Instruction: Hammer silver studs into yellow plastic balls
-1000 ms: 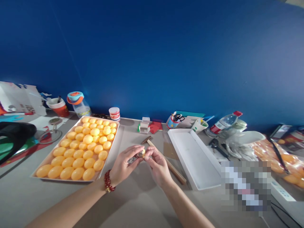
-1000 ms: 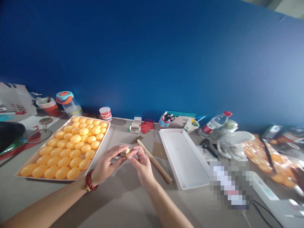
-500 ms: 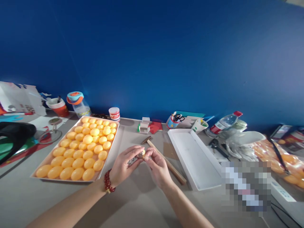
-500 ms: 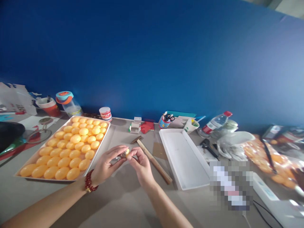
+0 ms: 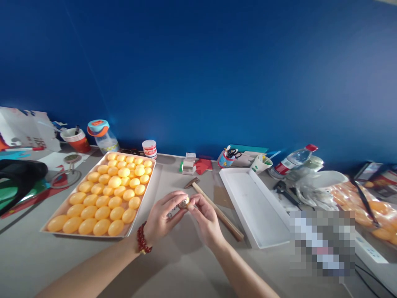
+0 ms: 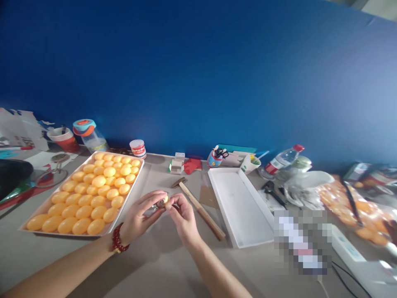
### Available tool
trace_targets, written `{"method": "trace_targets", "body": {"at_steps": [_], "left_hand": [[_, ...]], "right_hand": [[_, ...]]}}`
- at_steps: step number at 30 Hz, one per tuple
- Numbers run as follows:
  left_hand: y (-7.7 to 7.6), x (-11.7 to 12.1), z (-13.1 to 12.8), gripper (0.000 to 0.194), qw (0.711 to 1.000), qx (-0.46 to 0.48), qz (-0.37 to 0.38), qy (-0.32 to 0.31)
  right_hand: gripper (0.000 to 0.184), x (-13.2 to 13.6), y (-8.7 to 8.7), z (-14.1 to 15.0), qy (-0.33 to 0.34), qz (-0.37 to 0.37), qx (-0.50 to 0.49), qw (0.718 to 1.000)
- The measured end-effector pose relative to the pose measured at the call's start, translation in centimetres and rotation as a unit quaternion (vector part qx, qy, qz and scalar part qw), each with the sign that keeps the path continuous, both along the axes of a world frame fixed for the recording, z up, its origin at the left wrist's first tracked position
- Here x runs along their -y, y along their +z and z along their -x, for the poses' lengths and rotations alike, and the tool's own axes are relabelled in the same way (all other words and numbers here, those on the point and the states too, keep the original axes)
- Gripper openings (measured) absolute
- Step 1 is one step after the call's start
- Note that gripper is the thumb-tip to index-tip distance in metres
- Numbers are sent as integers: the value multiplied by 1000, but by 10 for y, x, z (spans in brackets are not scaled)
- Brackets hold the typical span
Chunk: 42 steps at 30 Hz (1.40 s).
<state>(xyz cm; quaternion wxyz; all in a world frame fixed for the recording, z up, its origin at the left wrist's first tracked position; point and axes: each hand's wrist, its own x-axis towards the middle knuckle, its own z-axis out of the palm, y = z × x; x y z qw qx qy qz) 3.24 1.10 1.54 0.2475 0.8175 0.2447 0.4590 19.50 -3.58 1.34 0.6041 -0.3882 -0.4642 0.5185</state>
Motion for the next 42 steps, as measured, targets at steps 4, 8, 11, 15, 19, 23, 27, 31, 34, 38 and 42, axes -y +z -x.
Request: {"method": "trace_targets", "body": {"at_steps": [4,8,11,15,19,23,27,31,34,38,42], "left_hand": [[1,1,0,40,1000,0,-2,0],[1,2,0,39,1000,-2,-4,3],[0,2,0,40,1000,-6,-10,2],[1,2,0,40,1000,-5,-19,3],[0,3,-1,39,1000,-4,-14,6],[-3,3,0,40,1000,-11,-11,3],[-5,4,0,40,1000,-14,-10,10],[-4,5,0,41,1000,-17,-13,10],[-3,4,0,41,1000,-17,-20,7],[0,4,0,40,1000,-2,-3,5],[3,3,-1,38,997,23,71,7]], "right_hand": [[17,1,1,1,-10,-7,13,1000],[16,2,2,3,-11,-9,10,1000],[15,4,3,4,-19,-15,10,1000],[16,5,4,5,-28,-26,18,999],[16,6,2,5,-39,-33,28,998],[15,7,2,6,-67,-49,58,995],[12,8,5,7,-90,-73,99,988],[12,9,6,7,-98,-87,124,984],[12,9,4,7,-95,-81,111,986],[12,9,3,8,-82,-71,74,991],[19,4,11,-6,-88,-72,90,990]]}}
